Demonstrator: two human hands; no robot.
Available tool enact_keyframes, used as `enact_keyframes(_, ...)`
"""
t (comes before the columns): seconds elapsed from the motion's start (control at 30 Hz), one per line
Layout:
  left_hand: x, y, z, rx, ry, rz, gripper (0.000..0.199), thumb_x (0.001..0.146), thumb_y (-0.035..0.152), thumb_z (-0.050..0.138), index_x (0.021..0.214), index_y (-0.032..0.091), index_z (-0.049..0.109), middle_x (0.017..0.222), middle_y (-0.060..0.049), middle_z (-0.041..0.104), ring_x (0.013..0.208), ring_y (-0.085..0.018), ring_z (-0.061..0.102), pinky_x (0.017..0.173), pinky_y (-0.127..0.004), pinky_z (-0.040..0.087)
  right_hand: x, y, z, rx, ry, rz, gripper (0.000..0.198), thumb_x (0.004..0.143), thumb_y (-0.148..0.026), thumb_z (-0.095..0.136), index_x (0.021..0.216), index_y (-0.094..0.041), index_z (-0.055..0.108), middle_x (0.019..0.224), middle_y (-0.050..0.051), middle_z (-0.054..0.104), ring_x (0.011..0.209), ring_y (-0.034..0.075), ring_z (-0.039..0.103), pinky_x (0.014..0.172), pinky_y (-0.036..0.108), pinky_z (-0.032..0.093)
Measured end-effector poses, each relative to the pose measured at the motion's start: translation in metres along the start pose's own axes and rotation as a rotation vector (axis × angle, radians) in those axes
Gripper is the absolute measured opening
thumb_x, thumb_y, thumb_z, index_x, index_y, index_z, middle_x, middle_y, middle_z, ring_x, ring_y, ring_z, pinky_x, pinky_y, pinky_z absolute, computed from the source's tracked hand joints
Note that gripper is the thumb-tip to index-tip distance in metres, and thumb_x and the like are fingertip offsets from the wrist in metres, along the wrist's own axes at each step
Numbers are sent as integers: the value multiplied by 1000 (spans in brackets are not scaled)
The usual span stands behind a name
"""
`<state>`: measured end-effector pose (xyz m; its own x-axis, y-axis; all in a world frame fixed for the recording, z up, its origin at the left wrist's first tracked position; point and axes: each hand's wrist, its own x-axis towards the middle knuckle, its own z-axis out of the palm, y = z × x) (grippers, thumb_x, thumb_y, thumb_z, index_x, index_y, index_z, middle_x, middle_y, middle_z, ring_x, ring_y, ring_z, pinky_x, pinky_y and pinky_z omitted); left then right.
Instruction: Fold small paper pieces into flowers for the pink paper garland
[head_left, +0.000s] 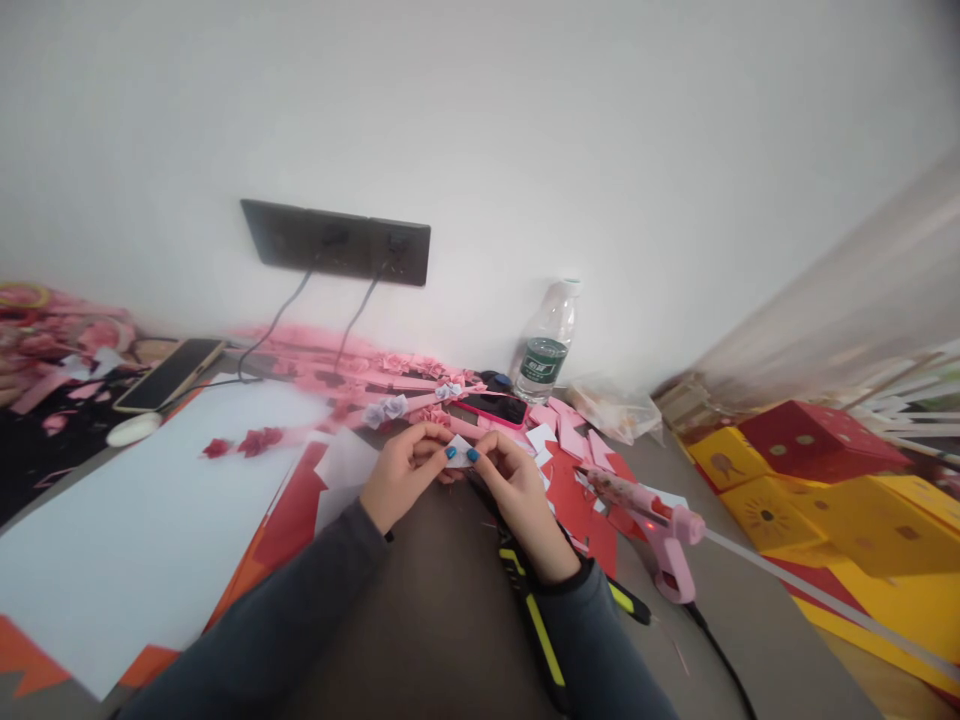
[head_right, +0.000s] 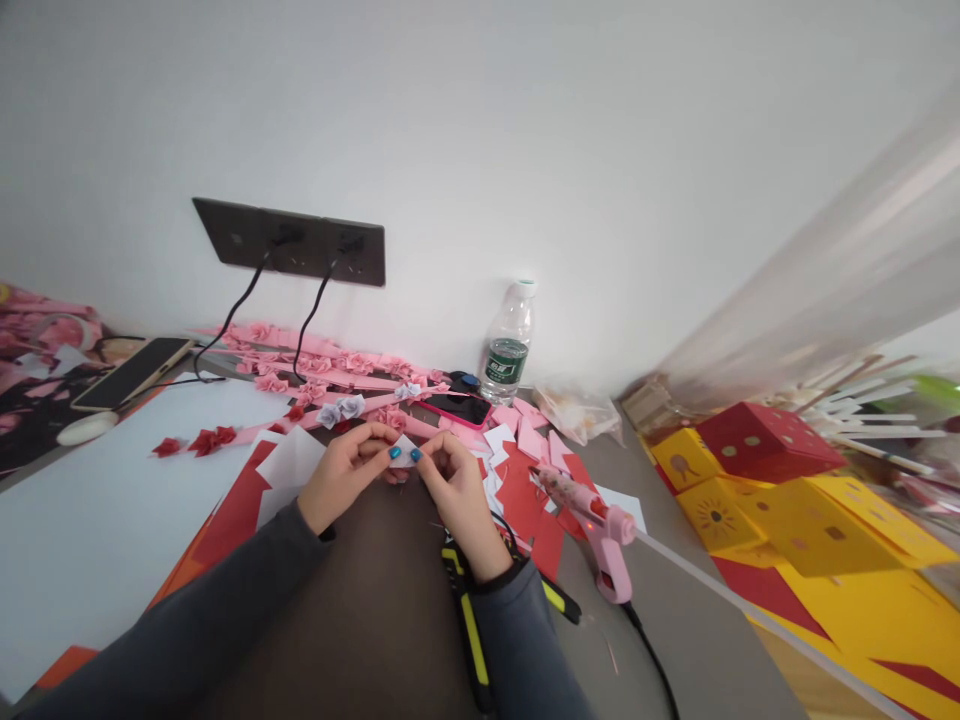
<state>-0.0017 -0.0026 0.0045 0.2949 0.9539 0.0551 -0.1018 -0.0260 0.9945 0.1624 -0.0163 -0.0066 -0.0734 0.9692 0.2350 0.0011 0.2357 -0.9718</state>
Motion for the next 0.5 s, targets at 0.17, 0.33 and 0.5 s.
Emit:
enact_keyframes(0.17,-4,0,-2,157,-18,135,16,86,23,60,100,16,62,79,-4,70,68,-14,69,65,-24,58,-2,-4,2,-17,-74,26,32,86,-49,61,76,-20,52,66,-3,48,57,12,42,54,25,32)
enact_keyframes(0.33,-6,-2,-1,281,-37,274,33,78,16,69,110,20,60,94,-3,68,78,-15,67,67,-22,57,-3,-8,2,47,-6,-49,35,87,-48,61,70,-21,48,68,-2,45,61,13,40,57,26,32)
enact_keyframes(0.5,-4,0,-3,386,29,431,6,84,14,62,88,18,64,86,-3,67,79,-14,65,67,-21,54,-2,-10,2,74,-7,-43,36,86,-48,62,69,-21,47,67,-3,44,60,13,38,56,26,30)
